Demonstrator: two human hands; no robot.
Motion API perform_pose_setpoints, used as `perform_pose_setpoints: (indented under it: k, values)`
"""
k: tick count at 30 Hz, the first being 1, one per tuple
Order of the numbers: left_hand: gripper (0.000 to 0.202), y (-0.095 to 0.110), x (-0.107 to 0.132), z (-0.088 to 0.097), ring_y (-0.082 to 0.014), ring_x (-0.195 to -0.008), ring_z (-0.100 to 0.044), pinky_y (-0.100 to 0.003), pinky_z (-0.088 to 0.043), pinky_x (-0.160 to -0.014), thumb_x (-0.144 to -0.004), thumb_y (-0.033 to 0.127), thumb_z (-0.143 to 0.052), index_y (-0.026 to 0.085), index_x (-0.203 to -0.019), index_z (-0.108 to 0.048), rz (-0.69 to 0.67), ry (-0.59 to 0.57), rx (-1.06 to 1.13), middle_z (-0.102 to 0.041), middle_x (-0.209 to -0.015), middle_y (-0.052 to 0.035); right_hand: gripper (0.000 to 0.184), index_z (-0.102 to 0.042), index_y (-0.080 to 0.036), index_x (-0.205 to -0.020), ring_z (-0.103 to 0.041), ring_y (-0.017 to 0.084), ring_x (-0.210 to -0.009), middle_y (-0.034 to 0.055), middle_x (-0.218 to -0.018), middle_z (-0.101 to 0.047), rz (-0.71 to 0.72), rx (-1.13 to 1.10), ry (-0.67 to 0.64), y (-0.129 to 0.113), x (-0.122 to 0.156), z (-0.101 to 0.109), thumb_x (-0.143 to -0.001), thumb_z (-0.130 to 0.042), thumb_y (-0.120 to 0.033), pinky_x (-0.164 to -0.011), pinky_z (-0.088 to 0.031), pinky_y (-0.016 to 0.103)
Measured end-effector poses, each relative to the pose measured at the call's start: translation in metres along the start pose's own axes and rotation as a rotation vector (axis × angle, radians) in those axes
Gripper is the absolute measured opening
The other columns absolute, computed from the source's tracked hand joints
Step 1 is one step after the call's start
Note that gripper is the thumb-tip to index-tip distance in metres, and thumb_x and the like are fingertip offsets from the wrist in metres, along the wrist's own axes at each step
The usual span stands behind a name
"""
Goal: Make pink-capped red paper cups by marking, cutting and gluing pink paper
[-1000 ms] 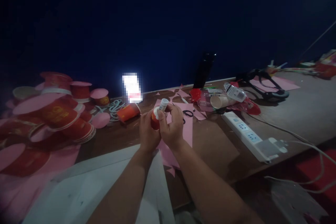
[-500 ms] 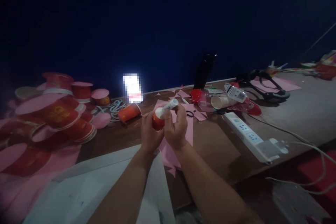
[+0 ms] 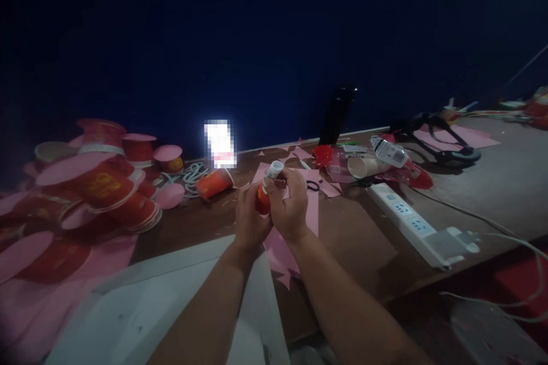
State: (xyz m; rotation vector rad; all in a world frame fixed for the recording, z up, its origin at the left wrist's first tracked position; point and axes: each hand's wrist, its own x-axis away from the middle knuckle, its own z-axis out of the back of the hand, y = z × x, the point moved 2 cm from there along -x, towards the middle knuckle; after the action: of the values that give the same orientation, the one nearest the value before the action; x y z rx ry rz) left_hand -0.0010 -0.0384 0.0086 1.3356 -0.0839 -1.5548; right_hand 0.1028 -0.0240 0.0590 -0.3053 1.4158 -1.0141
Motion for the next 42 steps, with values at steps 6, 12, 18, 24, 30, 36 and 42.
perform_pose_setpoints:
  k: [6,12,18,24,30,36,42]
  values:
    - [0.061,-0.0002,-0.0008,0.0013,-0.0254,-0.112,-0.05,-0.043,-0.041,-0.099,-0.07,0.023,-0.07,0.021,-0.127,-0.047,0.017,0.003,0.004,-0.053,-0.118,-0.011,0.024,-0.059,-0.021,-0.109,-0.061,0.021,-0.098,0.0078,-0.105,-0.065,0.016,-0.004,0.089,0.0068,0.0003,0.0003,-0.087,-0.057,-0.031,-0.091,-0.048,0.042]
    - [0.06,-0.0018,-0.0029,0.0032,-0.0263,-0.112,-0.05,-0.045,-0.041,-0.098,-0.069,0.024,-0.071,0.02,-0.124,-0.047,0.028,0.028,0.01,-0.054,-0.117,-0.0113,0.023,-0.05,-0.021,-0.114,-0.062,0.02,-0.099,0.0087,-0.106,-0.064,0.037,-0.17,0.206,0.0058,-0.0009,0.0012,-0.092,-0.05,-0.027,-0.09,-0.05,0.04]
    - [0.061,-0.0003,-0.0021,0.0025,-0.0257,-0.111,-0.051,-0.044,-0.042,-0.097,-0.07,0.024,-0.071,0.02,-0.125,-0.047,0.022,0.016,0.009,-0.054,-0.117,-0.0115,0.024,-0.05,-0.02,-0.114,-0.061,0.02,-0.104,0.0102,-0.112,-0.063,0.0,-0.153,0.18,0.0086,-0.0027,-0.0015,-0.091,-0.051,-0.027,-0.093,-0.049,0.041]
    - [0.065,-0.0001,-0.0009,0.0017,-0.0262,-0.112,-0.05,-0.044,-0.041,-0.098,-0.068,0.023,-0.072,0.021,-0.128,-0.046,0.034,-0.025,0.001,-0.053,-0.119,-0.0114,0.022,-0.054,-0.02,-0.111,-0.061,0.021,-0.106,0.0098,-0.112,-0.065,-0.022,-0.127,0.101,0.0024,-0.0031,-0.0004,-0.091,-0.052,-0.028,-0.095,-0.048,0.042]
    - [0.063,-0.0007,-0.0012,0.0015,-0.0255,-0.112,-0.05,-0.043,-0.041,-0.098,-0.069,0.022,-0.071,0.021,-0.128,-0.047,0.03,-0.015,0.016,-0.053,-0.118,-0.0113,0.021,-0.058,-0.02,-0.106,-0.061,0.022,-0.095,0.009,-0.102,-0.065,-0.021,-0.013,0.044,0.0022,0.0001,-0.0014,-0.09,-0.052,-0.031,-0.087,-0.049,0.041]
    - [0.059,-0.003,-0.003,0.0026,-0.0267,-0.113,-0.05,-0.044,-0.042,-0.097,-0.07,0.027,-0.072,0.02,-0.124,-0.049,0.054,0.008,0.012,-0.053,-0.118,-0.0116,0.024,-0.05,-0.02,-0.113,-0.061,0.019,-0.091,0.0075,-0.1,-0.061,-0.024,-0.207,0.18,0.0073,0.003,-0.0016,-0.093,-0.047,-0.031,-0.083,-0.05,0.037]
    - [0.06,-0.0023,-0.0024,0.0033,-0.0265,-0.113,-0.05,-0.044,-0.042,-0.097,-0.069,0.025,-0.072,0.02,-0.124,-0.048,0.049,0.015,0.001,-0.054,-0.118,-0.0117,0.024,-0.051,-0.019,-0.113,-0.06,0.019,-0.096,0.0082,-0.104,-0.061,-0.003,-0.119,0.223,0.009,0.0013,-0.0007,-0.091,-0.051,-0.03,-0.088,-0.049,0.038]
